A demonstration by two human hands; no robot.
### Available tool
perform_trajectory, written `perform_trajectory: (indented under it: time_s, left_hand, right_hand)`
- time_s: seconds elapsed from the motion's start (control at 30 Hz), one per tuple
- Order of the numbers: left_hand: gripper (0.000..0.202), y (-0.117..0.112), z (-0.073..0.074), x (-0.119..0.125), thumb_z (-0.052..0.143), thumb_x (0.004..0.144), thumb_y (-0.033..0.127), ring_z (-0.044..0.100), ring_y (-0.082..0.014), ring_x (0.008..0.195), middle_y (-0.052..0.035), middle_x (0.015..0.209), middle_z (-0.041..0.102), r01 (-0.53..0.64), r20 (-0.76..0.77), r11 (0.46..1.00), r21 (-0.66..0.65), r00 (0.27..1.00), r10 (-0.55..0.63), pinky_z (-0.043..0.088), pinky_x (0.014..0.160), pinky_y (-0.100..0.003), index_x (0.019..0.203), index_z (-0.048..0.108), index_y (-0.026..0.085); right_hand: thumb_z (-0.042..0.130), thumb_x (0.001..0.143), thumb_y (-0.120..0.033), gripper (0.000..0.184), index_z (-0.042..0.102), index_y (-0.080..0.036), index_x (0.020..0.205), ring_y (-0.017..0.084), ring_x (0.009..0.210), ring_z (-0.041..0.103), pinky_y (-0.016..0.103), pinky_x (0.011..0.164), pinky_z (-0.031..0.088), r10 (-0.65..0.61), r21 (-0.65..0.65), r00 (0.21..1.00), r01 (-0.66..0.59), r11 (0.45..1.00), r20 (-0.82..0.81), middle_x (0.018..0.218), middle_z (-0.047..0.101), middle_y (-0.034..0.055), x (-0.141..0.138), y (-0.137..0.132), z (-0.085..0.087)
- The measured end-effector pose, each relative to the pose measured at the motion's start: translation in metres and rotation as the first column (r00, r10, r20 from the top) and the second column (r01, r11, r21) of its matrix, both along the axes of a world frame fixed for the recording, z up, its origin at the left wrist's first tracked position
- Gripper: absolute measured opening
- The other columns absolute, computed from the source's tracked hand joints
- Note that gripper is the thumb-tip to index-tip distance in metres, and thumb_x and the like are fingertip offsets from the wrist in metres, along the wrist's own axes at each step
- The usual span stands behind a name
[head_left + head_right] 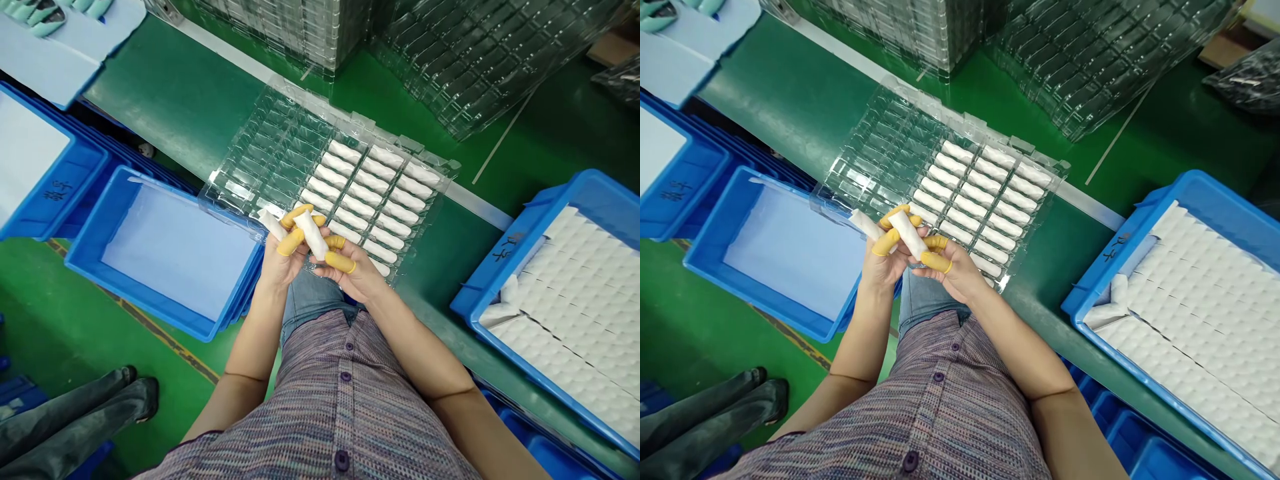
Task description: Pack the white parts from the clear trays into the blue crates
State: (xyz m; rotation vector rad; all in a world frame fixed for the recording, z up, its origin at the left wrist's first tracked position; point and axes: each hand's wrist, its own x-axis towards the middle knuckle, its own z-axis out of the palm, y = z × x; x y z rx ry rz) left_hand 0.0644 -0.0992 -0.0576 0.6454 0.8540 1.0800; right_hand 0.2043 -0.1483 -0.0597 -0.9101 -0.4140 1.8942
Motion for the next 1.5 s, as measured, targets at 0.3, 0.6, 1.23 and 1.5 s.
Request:
perform_trajectory:
  time_s: [0.3, 0.6, 1.23, 1.5]
  left_hand:
    - [0.053, -0.002, -0.002, 0.009, 0.097, 0.065, 0.044, 0.079, -0.0296, 0.105, -0.0068, 0.106, 0.081, -0.155, -0.054, 0.983, 0.098, 0.986, 0.161, 0.064, 0.095, -0.041, 0.11, 0.076, 0.023]
    - [0.065, 0.005, -0.01, 0.005, 0.093, 0.066, 0.059, 0.078, -0.0308, 0.105, -0.0074, 0.108, 0.079, -0.126, -0.016, 0.988, 0.086, 0.992, 0.128, 0.066, 0.085, -0.038, 0.118, 0.073, 0.026]
    - [0.07, 0.031, -0.02, -0.003, 0.093, 0.056, 0.068, 0.07, -0.018, 0.066, -0.0006, 0.078, 0.073, 0.129, 0.111, 0.991, -0.029, 0.986, -0.125, 0.066, 0.079, -0.042, 0.109, 0.075, 0.027]
    - [0.066, 0.04, -0.032, 0.004, 0.094, 0.063, 0.062, 0.04, -0.0048, 0.046, 0.0084, 0.064, 0.051, -0.107, -0.036, 0.993, 0.041, 0.993, 0.109, 0.038, 0.045, -0.02, 0.11, 0.067, 0.024]
  right_hand:
    - [0.087, 0.074, -0.042, 0.033, 0.059, -0.026, 0.084, 0.017, 0.085, 0.065, 0.033, 0.078, 0.059, -0.352, 0.35, 0.793, 0.188, 0.917, 0.496, 0.096, 0.067, 0.0007, -0.008, 0.0, -0.009]
    - [0.083, 0.08, -0.048, 0.035, 0.058, -0.028, 0.095, 0.018, 0.089, 0.068, 0.034, 0.078, 0.061, -0.293, 0.35, 0.824, 0.124, 0.929, 0.485, 0.102, 0.064, 0.0012, -0.011, -0.002, -0.004]
    - [0.093, 0.067, -0.042, 0.047, 0.067, -0.024, 0.102, 0.015, 0.083, 0.077, 0.026, 0.078, 0.066, -0.012, -0.104, 0.983, -0.007, 0.995, -0.184, 0.093, 0.078, -0.0004, -0.015, 0.013, 0.001]
    - [0.083, 0.078, -0.051, 0.041, 0.058, -0.027, 0.1, 0.019, 0.089, 0.073, 0.033, 0.08, 0.062, -0.334, 0.371, 0.781, 0.143, 0.918, 0.527, 0.096, 0.07, 0.0007, 0.05, 0.096, -0.021]
